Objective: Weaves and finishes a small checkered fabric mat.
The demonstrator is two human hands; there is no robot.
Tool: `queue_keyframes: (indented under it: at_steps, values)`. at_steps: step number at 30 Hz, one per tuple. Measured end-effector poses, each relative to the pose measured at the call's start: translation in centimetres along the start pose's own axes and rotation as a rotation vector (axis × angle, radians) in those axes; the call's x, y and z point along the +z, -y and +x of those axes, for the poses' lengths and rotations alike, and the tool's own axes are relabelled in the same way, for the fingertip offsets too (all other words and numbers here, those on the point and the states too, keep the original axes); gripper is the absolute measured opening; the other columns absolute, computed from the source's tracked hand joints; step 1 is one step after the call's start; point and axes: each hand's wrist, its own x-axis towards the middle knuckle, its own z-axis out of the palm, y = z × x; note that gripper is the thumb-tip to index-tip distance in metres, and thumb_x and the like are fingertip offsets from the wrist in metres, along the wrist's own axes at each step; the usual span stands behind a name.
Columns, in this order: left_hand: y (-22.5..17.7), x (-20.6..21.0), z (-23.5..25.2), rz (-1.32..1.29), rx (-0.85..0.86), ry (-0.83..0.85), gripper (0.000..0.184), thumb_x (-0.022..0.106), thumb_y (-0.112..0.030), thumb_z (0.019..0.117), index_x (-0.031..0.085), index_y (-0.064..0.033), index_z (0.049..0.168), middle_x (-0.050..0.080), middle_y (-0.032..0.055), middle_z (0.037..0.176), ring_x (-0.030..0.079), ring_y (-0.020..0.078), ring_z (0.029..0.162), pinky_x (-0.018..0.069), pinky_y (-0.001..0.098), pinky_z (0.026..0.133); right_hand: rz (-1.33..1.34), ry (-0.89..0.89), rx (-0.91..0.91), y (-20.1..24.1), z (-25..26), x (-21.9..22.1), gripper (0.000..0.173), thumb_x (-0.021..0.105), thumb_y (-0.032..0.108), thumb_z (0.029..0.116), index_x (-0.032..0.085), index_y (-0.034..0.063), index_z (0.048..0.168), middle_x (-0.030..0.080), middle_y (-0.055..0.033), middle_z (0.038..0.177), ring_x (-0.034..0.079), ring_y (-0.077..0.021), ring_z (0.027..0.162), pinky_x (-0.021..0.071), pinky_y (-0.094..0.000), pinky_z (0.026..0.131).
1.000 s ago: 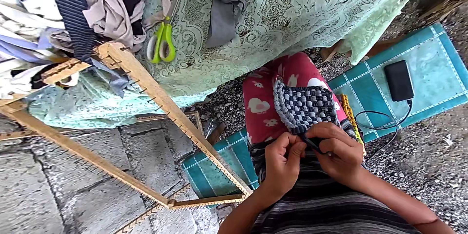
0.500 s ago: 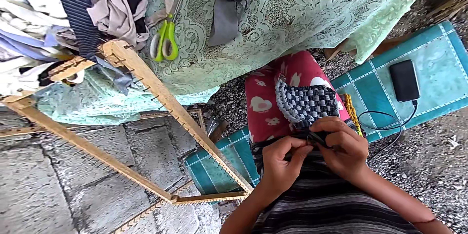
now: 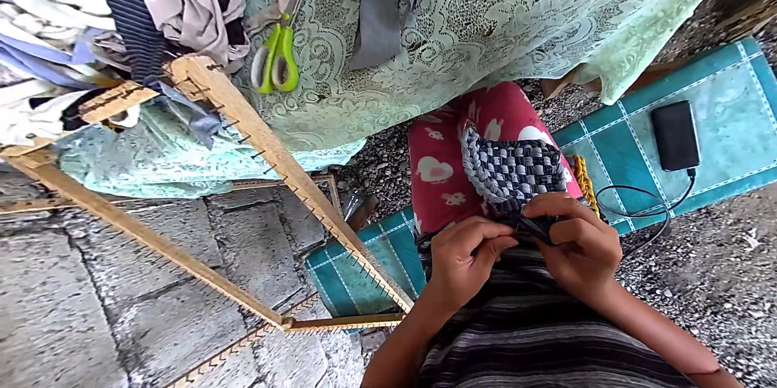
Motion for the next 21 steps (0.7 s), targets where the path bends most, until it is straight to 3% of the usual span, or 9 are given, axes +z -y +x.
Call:
queue_keyframes:
  at_steps: [7, 9, 12, 16, 21]
  values:
    - [0.3, 0.9, -0.2, 0.101, 0.043, -0.130, 0.023, 0.067, -0.022, 0.1000, 0.068, -0.0002, 0.095, 0.070, 0.0016, 0.083, 0.064, -0.0041, 0.073, 0.0542, 0.0112, 0.067, 0.070, 0.023, 0.046, -0.2, -0.1, 0.1, 0.016, 0.066, -0.002, 0.0904, 0.053, 0.0069, 0.088, 0.071, -0.0093, 0.100, 0.069, -0.0162, 0.103, 0.0589, -0.0300, 0.088]
    - [0.4, 1.1, 0.0, 0.089, 0.033, -0.094, 0.028, 0.065, -0.028, 0.1011, 0.069, -0.0001, 0.098, 0.070, 0.0015, 0.086, 0.064, -0.0030, 0.078, 0.0543, 0.0127, 0.071, 0.100, 0.001, 0.085, -0.3, -0.1, 0.2, 0.017, 0.068, -0.001, 0.0898, 0.054, 0.0070, 0.086, 0.071, -0.0085, 0.100, 0.070, -0.0155, 0.102, 0.0592, -0.0296, 0.087]
    - [0.5, 1.6, 0.1, 0.090, -0.037, -0.022, 0.040, 0.071, -0.037, 0.0959, 0.068, 0.0025, 0.103, 0.068, 0.0027, 0.087, 0.058, -0.0024, 0.075, 0.0492, 0.0130, 0.069, 0.153, -0.039, 0.136, -0.5, 0.1, 0.1, 0.017, 0.070, -0.001, 0.0892, 0.056, 0.0081, 0.086, 0.071, -0.0059, 0.102, 0.070, -0.0146, 0.102, 0.0596, -0.0301, 0.087]
    - [0.6, 2.6, 0.2, 0.151, -0.053, -0.015, 0.023, 0.067, -0.017, 0.0985, 0.069, 0.0046, 0.091, 0.067, 0.0076, 0.080, 0.060, 0.0025, 0.071, 0.0512, 0.0154, 0.067, 0.191, -0.052, 0.176, -0.4, 0.9, -0.2, 0.016, 0.071, 0.001, 0.0893, 0.060, 0.0109, 0.087, 0.071, -0.0026, 0.104, 0.069, -0.0124, 0.102, 0.0597, -0.0276, 0.084]
    - [-0.2, 1.2, 0.0, 0.015, 0.036, 0.133, 0.030, 0.052, -0.016, 0.1059, 0.066, 0.0029, 0.088, 0.060, 0.0072, 0.076, 0.057, 0.0052, 0.073, 0.0475, 0.0163, 0.070, 0.163, -0.090, 0.176, -0.4, 2.5, -0.9, 0.018, 0.071, 0.001, 0.0885, 0.061, 0.0160, 0.090, 0.070, 0.0022, 0.109, 0.068, -0.0094, 0.101, 0.0599, -0.0251, 0.083]
